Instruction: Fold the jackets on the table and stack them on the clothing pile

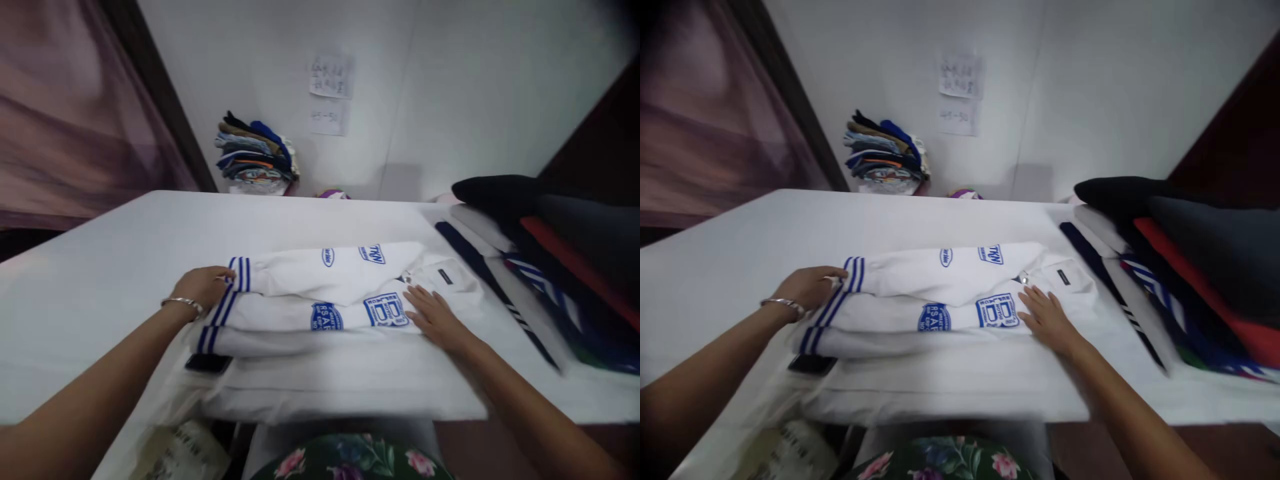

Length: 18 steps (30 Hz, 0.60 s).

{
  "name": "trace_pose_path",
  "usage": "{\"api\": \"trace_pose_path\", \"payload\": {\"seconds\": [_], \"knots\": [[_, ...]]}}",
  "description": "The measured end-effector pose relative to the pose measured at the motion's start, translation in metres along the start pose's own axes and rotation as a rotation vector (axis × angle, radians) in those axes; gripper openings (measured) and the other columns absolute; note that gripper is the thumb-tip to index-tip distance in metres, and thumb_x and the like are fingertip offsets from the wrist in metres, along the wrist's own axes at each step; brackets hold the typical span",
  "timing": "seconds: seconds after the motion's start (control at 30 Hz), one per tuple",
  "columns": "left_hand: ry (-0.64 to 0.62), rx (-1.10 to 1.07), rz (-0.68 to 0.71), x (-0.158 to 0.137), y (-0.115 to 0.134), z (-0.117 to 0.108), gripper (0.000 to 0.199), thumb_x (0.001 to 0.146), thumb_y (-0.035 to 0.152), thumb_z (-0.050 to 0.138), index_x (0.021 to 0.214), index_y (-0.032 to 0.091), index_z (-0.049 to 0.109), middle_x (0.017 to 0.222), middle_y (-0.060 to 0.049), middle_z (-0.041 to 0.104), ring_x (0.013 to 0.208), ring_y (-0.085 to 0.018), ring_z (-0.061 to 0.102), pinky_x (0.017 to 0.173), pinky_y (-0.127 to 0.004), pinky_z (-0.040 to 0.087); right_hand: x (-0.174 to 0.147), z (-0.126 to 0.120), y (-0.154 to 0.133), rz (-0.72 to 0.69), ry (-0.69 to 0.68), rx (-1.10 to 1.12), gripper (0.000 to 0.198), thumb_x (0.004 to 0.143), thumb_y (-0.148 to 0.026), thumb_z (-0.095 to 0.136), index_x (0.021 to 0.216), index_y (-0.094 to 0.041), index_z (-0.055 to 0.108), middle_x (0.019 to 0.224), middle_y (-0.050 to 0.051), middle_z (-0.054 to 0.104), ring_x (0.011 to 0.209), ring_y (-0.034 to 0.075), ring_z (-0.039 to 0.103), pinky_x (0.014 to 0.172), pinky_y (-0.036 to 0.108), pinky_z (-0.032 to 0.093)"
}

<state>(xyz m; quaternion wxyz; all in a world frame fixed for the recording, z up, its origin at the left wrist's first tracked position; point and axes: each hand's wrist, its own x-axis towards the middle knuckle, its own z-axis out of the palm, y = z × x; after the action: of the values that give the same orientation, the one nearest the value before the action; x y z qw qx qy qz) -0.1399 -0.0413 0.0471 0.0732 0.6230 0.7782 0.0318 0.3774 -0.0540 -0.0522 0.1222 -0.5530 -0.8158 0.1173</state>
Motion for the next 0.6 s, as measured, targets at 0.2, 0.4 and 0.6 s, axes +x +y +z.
{"api": "trace_pose_path", "payload": {"seconds": [0.2,0.4,0.6], "knots": [[0.136,-0.089,-0.15,-0.019,-0.01,0.001,0.054,0.085,0.05,0.03,0.111,0.018,0.065,0.115,-0.008,0.066,0.106,-0.027,0.059,0.088,-0.033,0.043,0.02,-0.009,-0.041,-0.214,0.182,0.036,0.056,0.091,-0.049,0.038,0.144,-0.034,0.027,0.153,0.003,0.023,0.142,0.026,0.014,0.112,0.056,0.016],[-0.023,-0.105,-0.268,-0.004,-0.005,0.021,0.081,0.08,0.071,0.023,0.123,0.011,0.057,0.127,-0.016,0.058,0.116,-0.031,0.054,0.092,-0.037,0.043,0.067,-0.006,-0.114,-0.41,0.157,-0.004,0.056,0.093,-0.05,0.034,0.144,-0.027,0.028,0.155,0.005,0.018,0.142,0.025,0.009,0.112,0.053,0.017],[-0.122,-0.1,-0.326,0.012,-0.004,0.031,0.097,0.069,0.079,0.035,0.137,0.009,0.041,0.134,-0.02,0.05,0.119,-0.034,0.051,0.093,-0.041,0.043,0.092,0.042,-0.12,-0.408,-0.014,-0.22,0.057,0.092,-0.052,0.036,0.138,-0.019,0.043,0.148,0.014,0.034,0.138,0.032,0.024,0.109,0.057,0.019]]}}
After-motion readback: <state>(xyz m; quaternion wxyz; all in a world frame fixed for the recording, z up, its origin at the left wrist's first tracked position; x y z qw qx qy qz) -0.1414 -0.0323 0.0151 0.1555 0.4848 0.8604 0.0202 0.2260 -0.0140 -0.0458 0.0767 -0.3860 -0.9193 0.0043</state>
